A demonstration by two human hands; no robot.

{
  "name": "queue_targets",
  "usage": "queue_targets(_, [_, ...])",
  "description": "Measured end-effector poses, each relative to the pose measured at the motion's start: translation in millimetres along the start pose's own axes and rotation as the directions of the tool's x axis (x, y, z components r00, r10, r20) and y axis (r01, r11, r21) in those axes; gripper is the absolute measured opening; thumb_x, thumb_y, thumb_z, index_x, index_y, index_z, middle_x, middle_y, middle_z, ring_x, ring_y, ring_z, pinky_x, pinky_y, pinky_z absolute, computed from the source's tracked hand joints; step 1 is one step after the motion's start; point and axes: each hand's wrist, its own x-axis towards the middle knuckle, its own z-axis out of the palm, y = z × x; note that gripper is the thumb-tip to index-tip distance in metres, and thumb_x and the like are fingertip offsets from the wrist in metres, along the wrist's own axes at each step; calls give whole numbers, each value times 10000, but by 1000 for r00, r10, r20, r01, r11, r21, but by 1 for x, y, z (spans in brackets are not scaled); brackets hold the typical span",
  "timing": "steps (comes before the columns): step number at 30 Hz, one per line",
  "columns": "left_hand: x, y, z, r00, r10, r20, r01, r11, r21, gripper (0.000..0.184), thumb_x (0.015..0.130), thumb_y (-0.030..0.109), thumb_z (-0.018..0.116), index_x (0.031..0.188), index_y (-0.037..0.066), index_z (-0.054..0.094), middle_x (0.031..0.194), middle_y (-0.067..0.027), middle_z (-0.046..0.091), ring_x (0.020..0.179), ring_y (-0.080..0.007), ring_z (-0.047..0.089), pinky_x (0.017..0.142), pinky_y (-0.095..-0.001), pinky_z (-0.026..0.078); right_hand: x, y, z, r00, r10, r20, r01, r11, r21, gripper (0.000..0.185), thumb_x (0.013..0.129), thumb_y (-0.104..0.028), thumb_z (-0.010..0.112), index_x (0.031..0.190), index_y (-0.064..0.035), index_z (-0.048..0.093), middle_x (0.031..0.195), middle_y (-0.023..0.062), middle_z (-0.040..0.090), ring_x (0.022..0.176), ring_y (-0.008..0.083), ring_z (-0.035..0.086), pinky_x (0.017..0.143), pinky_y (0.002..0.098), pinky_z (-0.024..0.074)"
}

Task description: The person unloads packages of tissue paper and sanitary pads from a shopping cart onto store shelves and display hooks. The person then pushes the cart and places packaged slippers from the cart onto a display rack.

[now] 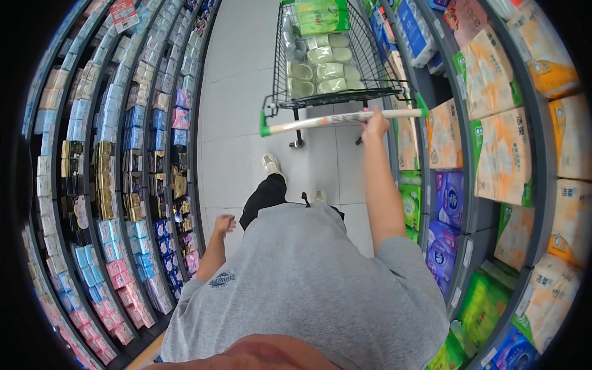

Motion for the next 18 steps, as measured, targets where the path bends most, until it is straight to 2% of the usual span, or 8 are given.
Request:
queue_targets(3, [-3,-27,-9,987,-155,49,159,984,-86,292,822,240,618,1058,69,637,885,-131,668,733,-252,631,667,-429,504,34,-16,-9,995,-75,-66,74,997,-19,340,919,-289,584,1156,-66,487,874,91,648,719,245,647,650,402,525])
queue_targets(5, [3,-8,-21,979,-183,88,185,983,-13,333,838,246,604,1109,53,628,915,-148,664,753,-266,631,687,-428,502,49,-23,6,972,-128,-199,137,990,35,366,906,-289,608,1121,-21,481,851,118,629,681,240,630,585,373,523])
queue_targets(8, [51,18,-44,969,-49,241,21,992,121,354,847,248,592,1132,39,623,943,-157,659,771,-286,630,684,-433,499,53,-22,36,947,-178,-267,183,983,-5,355,906,-234,599,1101,35,472,820,153,606,607,226,607,493,349,513])
queue_targets(9, [58,40,-48,973,-140,182,139,990,22,360,844,265,601,1122,36,616,936,-146,661,779,-267,634,685,-410,503,55,-18,39,934,-202,-296,206,978,-19,366,888,-198,601,1116,57,469,800,152,591,553,231,588,459,368,502])
queue_targets(10, [77,64,-60,974,-132,184,128,991,32,360,844,265,601,1122,36,616,936,-146,661,779,-267,634,685,-410,503,62,-12,37,902,-287,-323,266,958,-108,370,864,-175,612,1079,97,482,783,160,590,527,232,577,439,369,482])
queue_targets(12, [112,106,-78,989,-64,131,75,994,-84,360,847,271,605,1113,29,606,937,-134,669,770,-235,639,670,-369,507,74,-20,35,811,-415,-412,304,901,-309,369,841,-174,617,1013,137,519,798,201,614,528,256,589,457,379,476])
queue_targets(15, [156,186,-102,994,73,86,-63,991,-120,358,851,268,605,1111,23,597,928,-125,678,753,-204,643,643,-329,505,129,-16,12,699,-555,-450,298,799,-523,435,826,-259,621,934,160,576,814,260,636,586,305,629,604,419,497])
queue_targets(18, [201,259,-112,982,178,64,-167,975,-144,339,855,253,596,1099,18,604,906,-118,679,736,-195,641,620,-316,499,147,-18,11,734,-509,-451,223,807,-547,430,824,-268,615,922,150,582,750,241,637,578,304,628,631,410,499])
